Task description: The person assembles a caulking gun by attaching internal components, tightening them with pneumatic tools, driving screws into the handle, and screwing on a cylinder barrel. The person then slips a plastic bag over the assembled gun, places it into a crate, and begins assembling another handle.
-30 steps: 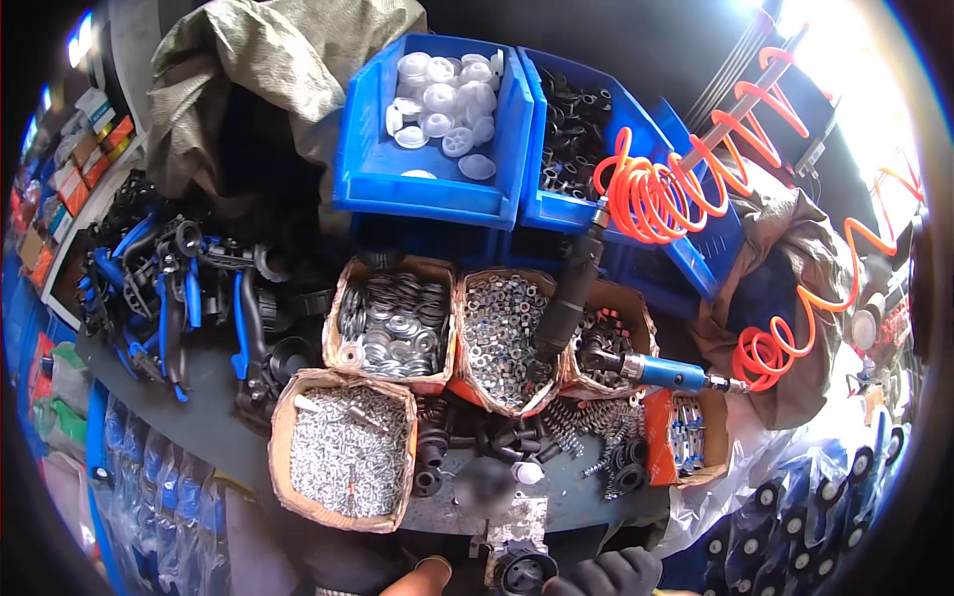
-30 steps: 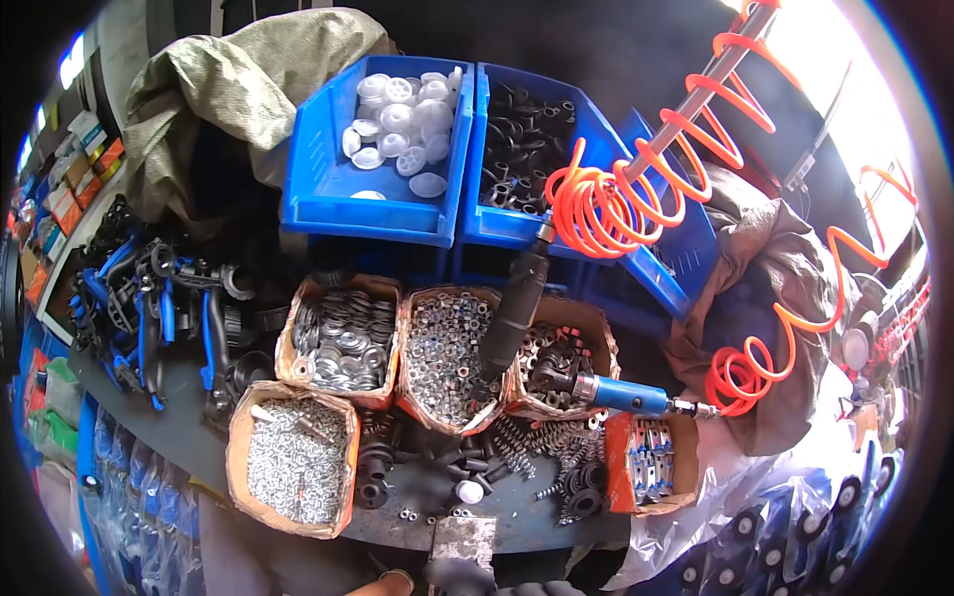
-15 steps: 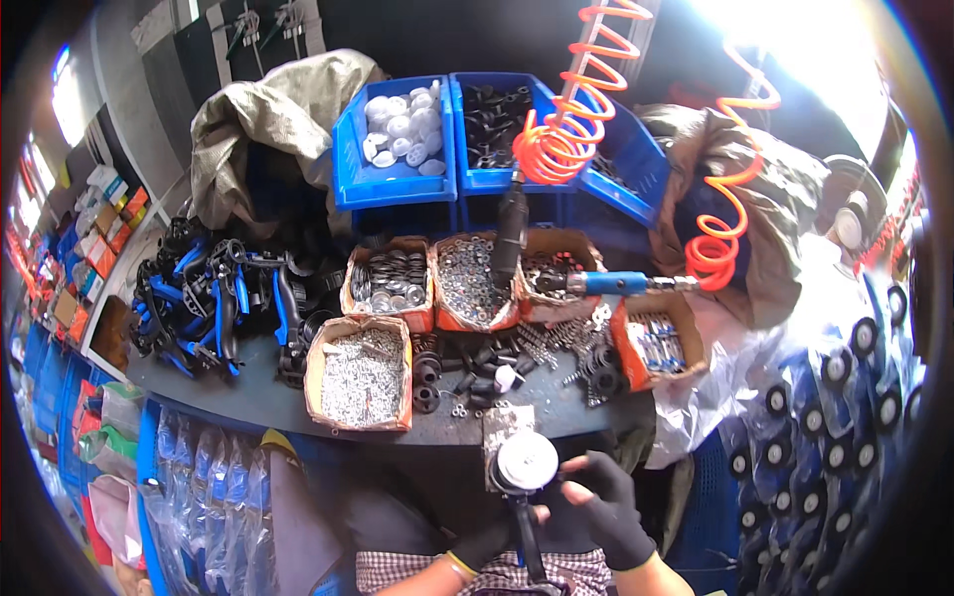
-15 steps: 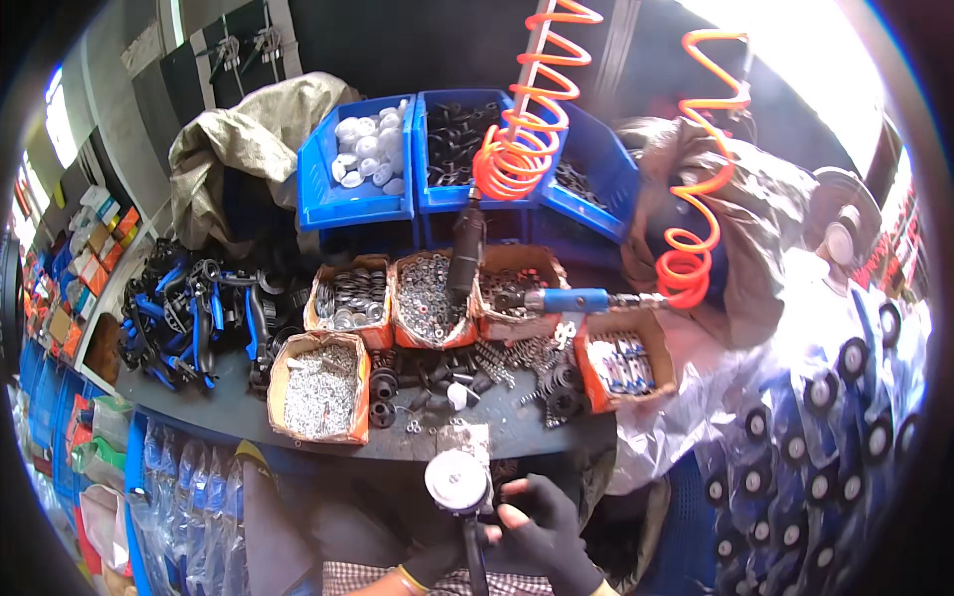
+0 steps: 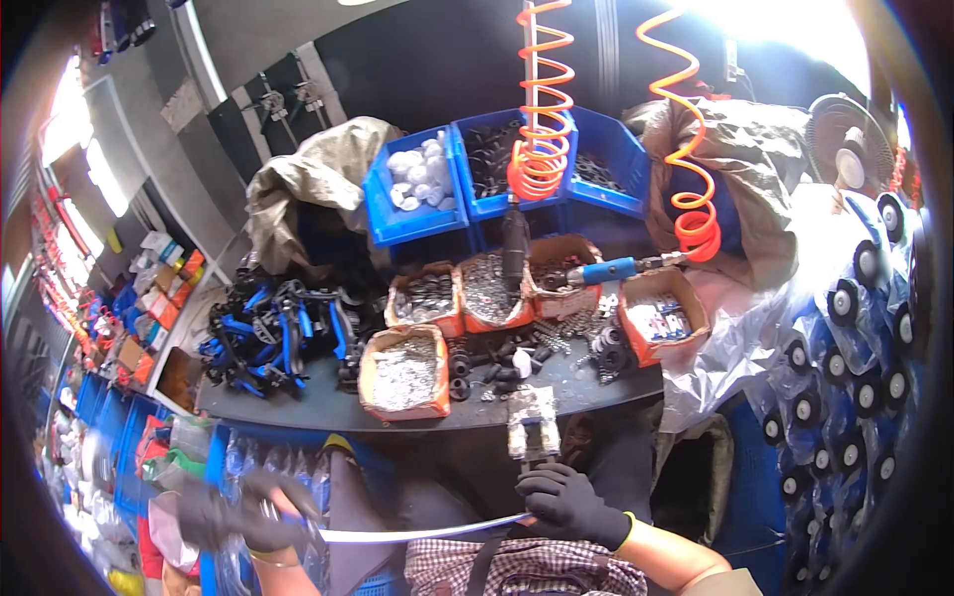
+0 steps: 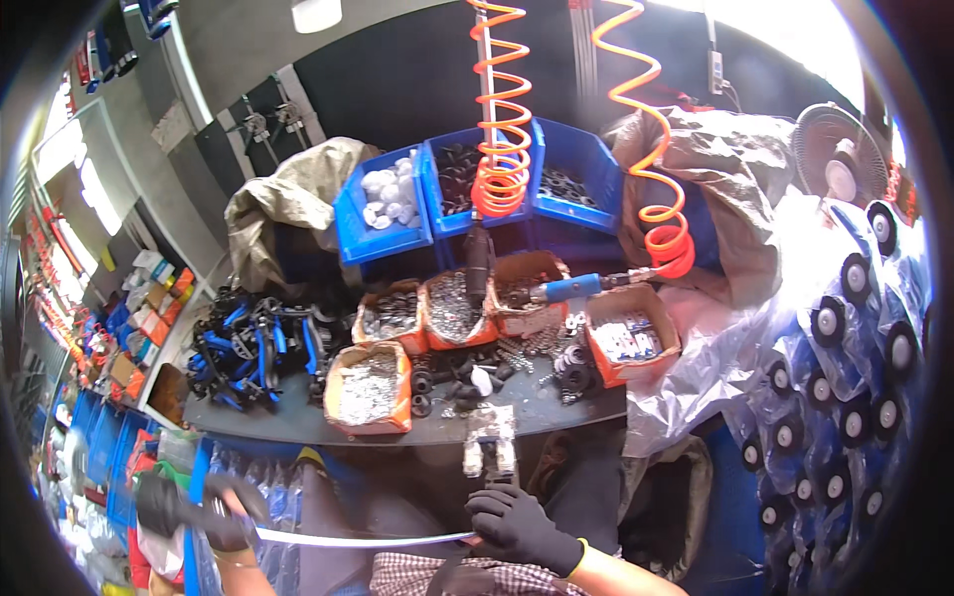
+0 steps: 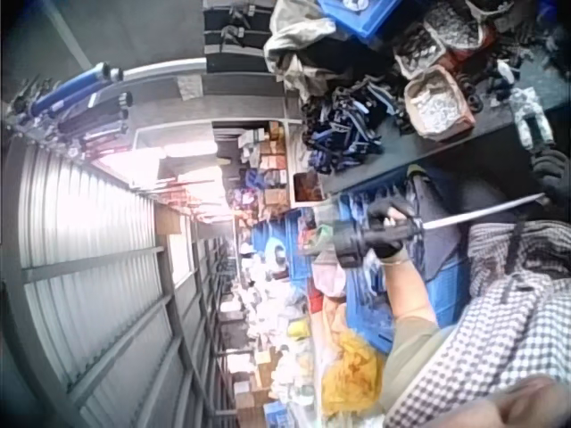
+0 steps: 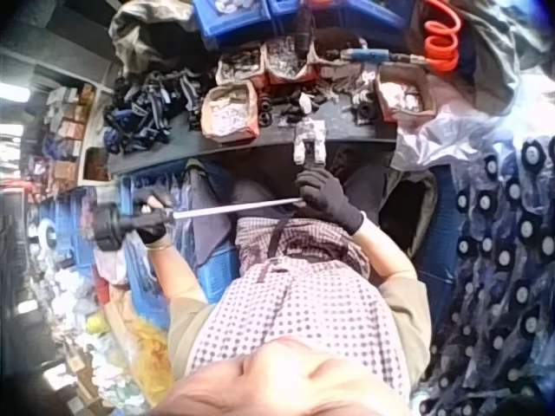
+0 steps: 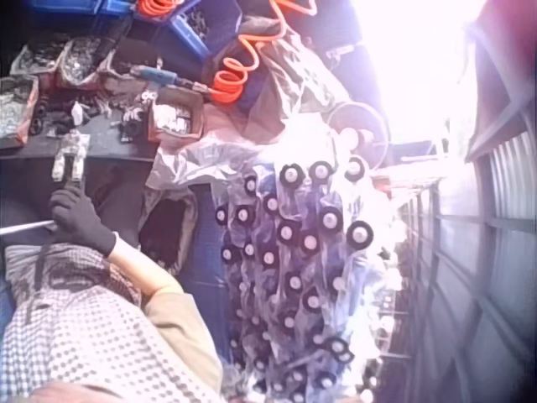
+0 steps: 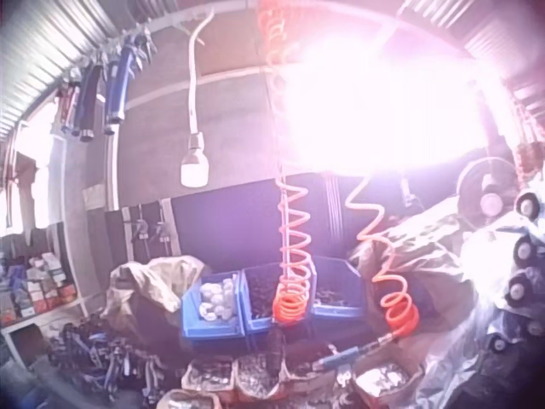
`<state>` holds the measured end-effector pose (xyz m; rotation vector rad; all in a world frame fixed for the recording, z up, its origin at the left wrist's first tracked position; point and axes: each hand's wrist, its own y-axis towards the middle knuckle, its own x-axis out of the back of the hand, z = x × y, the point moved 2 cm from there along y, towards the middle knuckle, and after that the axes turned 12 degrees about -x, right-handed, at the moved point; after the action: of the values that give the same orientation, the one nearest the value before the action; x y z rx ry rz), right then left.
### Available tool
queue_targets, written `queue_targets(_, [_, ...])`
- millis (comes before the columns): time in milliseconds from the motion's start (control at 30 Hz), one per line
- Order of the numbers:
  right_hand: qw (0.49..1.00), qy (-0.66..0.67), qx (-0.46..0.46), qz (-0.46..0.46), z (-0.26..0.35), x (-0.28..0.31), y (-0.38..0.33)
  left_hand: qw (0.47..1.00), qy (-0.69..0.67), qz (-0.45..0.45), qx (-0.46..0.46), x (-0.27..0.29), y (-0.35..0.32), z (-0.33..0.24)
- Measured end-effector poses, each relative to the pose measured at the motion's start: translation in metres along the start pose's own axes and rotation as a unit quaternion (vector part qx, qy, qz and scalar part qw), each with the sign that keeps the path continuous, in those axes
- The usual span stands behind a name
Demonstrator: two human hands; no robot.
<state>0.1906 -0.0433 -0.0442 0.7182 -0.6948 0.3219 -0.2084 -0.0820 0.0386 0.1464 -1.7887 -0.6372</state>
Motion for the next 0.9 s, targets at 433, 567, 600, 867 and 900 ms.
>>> queue_targets(433, [0.686,0.486,-0.482,0.246,0.045,0.013,0.055,0.901,-0.275,-0.306,0.137,-0.099,0.103,-0.033])
queue_targets(567, [0.620,0.571,-0.496,0.209,0.001,0.010,-0.001,0.896,-0.309,-0.304,0.097,-0.097,0.152,-0.036])
queue_targets(600, [0.583,0.621,-0.480,0.211,0.014,0.007,0.028,0.861,-0.412,-0.265,0.136,-0.100,0.145,-0.057])
queue_targets(867, [0.800,0.570,-0.186,0.015,0.017,0.035,0.185,0.962,-0.246,-0.039,-0.112,-0.124,0.138,-0.093])
queue_targets(900, [0.766,0.597,-0.195,0.142,0.004,0.035,0.184,0.797,-0.595,0.094,0.044,-0.116,0.149,-0.096])
